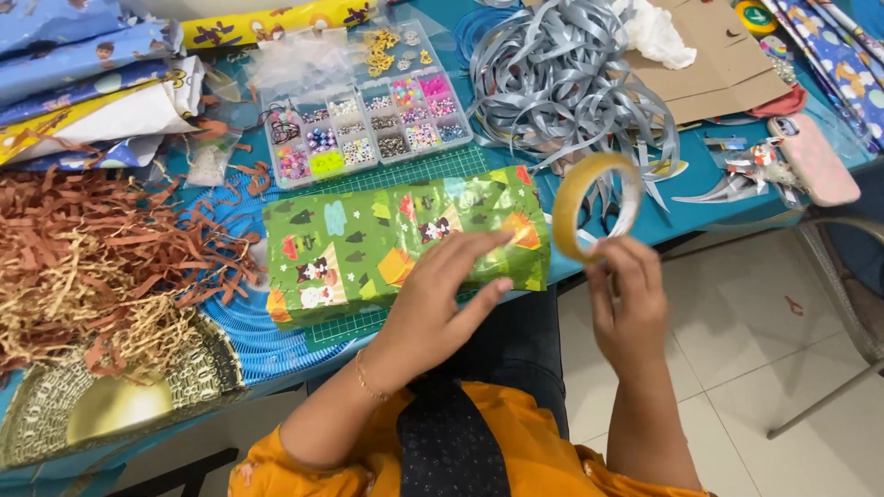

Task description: The person wraps a small cardboard box with green patterned wrapping paper, folds the edges, and secures the seams with clear tape. They use scissors to cut tape and smooth the paper around the box.

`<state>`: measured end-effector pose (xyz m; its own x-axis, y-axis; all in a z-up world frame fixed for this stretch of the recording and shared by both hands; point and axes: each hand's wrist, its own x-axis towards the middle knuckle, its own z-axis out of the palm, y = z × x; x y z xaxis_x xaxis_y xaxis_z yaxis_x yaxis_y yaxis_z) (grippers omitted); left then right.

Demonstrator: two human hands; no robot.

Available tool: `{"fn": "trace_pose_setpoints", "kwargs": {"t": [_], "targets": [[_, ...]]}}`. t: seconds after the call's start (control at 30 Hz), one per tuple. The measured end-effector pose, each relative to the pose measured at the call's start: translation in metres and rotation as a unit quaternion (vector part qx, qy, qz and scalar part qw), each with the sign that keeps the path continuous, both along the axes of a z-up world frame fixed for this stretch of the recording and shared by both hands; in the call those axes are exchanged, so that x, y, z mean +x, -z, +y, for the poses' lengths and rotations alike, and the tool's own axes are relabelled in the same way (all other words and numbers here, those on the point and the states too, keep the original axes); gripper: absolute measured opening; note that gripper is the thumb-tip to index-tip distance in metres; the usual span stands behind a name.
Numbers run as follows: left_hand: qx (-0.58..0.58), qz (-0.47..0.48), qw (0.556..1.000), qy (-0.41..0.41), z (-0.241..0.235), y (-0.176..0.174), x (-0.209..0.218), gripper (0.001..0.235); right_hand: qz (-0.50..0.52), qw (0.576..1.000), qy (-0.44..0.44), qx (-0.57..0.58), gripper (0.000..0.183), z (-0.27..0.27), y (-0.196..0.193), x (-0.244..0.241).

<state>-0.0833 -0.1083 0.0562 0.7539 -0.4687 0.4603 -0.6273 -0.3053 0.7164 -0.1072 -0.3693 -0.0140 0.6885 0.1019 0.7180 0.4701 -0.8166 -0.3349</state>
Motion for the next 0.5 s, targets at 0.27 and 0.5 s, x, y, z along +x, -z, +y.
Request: {"fn": "trace_pose_setpoints", "kwargs": {"t": [0.27,0.5], "targets": [[-0.119,0.082,0.988,0.055,-0.016,-0.014,0.004,0.035,0.076,0.991,-0.104,0.043,0.022,0.008,-0.005,-0.049],[-0.117,-0.053,0.989,0.068,-0.036,-0.005,-0.017,0.012,0.123,0.987,-0.099,0.021,0.024,-0.01,0.027,-0.085]]}}
